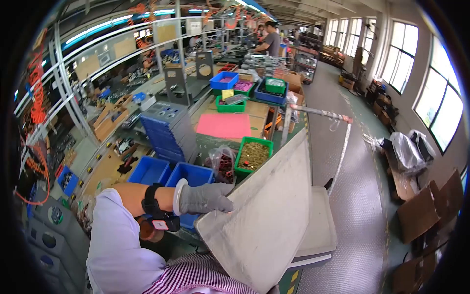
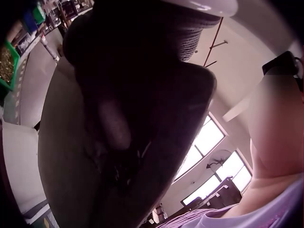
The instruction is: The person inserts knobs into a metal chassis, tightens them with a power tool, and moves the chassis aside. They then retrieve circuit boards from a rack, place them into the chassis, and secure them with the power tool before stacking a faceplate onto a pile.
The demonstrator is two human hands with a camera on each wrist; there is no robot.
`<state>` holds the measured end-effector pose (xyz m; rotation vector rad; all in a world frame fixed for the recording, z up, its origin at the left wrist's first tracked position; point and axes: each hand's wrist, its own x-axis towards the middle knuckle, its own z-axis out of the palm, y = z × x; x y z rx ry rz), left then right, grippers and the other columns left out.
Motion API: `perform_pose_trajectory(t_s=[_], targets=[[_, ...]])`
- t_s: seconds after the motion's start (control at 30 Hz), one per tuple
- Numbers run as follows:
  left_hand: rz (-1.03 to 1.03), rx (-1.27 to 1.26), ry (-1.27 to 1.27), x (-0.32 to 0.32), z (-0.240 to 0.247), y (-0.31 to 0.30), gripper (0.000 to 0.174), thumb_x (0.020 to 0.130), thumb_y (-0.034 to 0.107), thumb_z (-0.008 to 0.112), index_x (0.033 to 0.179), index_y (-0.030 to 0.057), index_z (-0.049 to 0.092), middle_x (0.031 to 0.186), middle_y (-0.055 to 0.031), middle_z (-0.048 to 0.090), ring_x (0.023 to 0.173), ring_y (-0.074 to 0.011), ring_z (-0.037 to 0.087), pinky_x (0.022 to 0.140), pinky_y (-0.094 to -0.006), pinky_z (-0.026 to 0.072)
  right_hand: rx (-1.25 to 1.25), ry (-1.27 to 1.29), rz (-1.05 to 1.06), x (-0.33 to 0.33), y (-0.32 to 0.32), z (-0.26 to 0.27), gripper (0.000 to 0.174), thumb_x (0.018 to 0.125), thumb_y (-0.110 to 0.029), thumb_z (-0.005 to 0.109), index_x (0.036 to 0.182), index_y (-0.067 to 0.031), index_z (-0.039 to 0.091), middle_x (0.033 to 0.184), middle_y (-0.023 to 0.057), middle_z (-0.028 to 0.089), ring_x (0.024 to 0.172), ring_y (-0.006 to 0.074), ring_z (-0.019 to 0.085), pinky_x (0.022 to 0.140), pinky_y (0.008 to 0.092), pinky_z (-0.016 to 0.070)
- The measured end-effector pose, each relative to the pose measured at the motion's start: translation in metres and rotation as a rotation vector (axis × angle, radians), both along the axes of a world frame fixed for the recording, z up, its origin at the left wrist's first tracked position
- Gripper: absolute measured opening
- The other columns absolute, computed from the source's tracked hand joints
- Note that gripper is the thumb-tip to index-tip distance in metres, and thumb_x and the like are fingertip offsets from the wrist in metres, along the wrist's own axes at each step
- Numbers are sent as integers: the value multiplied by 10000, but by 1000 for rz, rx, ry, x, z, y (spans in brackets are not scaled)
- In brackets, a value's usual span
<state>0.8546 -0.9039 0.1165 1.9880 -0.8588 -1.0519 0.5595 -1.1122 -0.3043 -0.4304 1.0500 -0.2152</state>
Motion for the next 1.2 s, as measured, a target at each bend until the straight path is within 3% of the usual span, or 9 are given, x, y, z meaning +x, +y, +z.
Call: perform_pose_trajectory(t_s=[0.23, 0.3, 0.47, 0.6, 0.7, 0.83, 0.97, 1.03, 1.2], targets=[[180, -676, 125, -11, -28, 279, 747, 765, 339, 634, 1309, -49, 300, 1206, -126, 481, 1090, -191, 460, 927, -322, 364, -489, -374, 189, 56, -33, 130, 680, 922, -528, 191, 1362, -16, 272, 1427, 106, 272, 1294, 258, 270, 1072, 360, 193], [323, -734, 88, -19, -40, 354, 799, 774, 389, 637, 1335, -44, 269, 1247, -124, 462, 1124, -195, 442, 957, -323, 343, -1102, -71, 109, 92, -28, 180, 539, 959, -389, 293, 1280, 34, 387, 1188, 176, 539, 1030, 278, 551, 865, 344, 448], [1017, -857, -155, -15, -148, 470, 587, 855, 300, 559, 1296, -21, 342, 1204, -112, 491, 1077, -182, 466, 919, -311, 372, -1450, -406, -88, 207, 13, 328, 424, 930, -342, 453, 1108, 29, 554, 939, 37, 575, 789, 124, 513, 745, 253, 440], [1457, -934, -98, -35, -199, 527, 390, 873, 215, 521, 1165, -35, 459, 1037, -112, 570, 913, -155, 530, 807, -283, 433, -1692, -475, 204, 324, 137, 439, 308, 931, -258, 428, 880, -4, 594, 687, -35, 475, 615, 77, 424, 588, 232, 385], [1652, -890, -4, -49, -219, 576, 299, 872, 193, 505, 1060, -39, 518, 891, -76, 594, 764, -129, 542, 686, -271, 455, -1990, -281, 470, 407, 280, 491, 314, 908, -193, 418, 713, 20, 543, 600, 47, 475, 544, 135, 408, 528, 291, 351], [1878, -870, 63, -72, -251, 628, 287, 875, 217, 494, 1010, -32, 544, 859, -65, 587, 733, -122, 531, 656, -267, 443, -3184, -232, 575, 569, 359, 456, 102, 741, -37, 452, 684, -34, 537, 683, 155, 584, 629, 309, 584, 586, 407, 457], [2031, -778, 141, -101, -277, 668, 364, 883, 267, 468, 1008, -66, 547, 878, -100, 610, 773, -157, 581, 702, -279, 461, -3707, -56, 853, 661, 489, 385, 172, 814, -111, 476, 924, -62, 599, 817, 80, 622, 711, 207, 610, 581, 308, 462], [2135, -604, 103, -113, -281, 690, 369, 879, 273, 469, 1000, -66, 552, 860, -104, 611, 757, -163, 582, 703, -286, 461, -3604, -72, 1323, 657, 561, 371, 212, 831, -136, 477, 977, -74, 617, 840, 67, 633, 716, 204, 627, 573, 307, 467], [2270, -201, -104, -118, -253, 730, 357, 863, 266, 478, 952, -67, 572, 834, -111, 608, 692, -175, 540, 664, -310, 442, -2620, -386, 1708, 735, 638, 247, 253, 886, -162, 413, 1041, -48, 578, 842, 115, 641, 776, 273, 626, 644, 352, 485]])
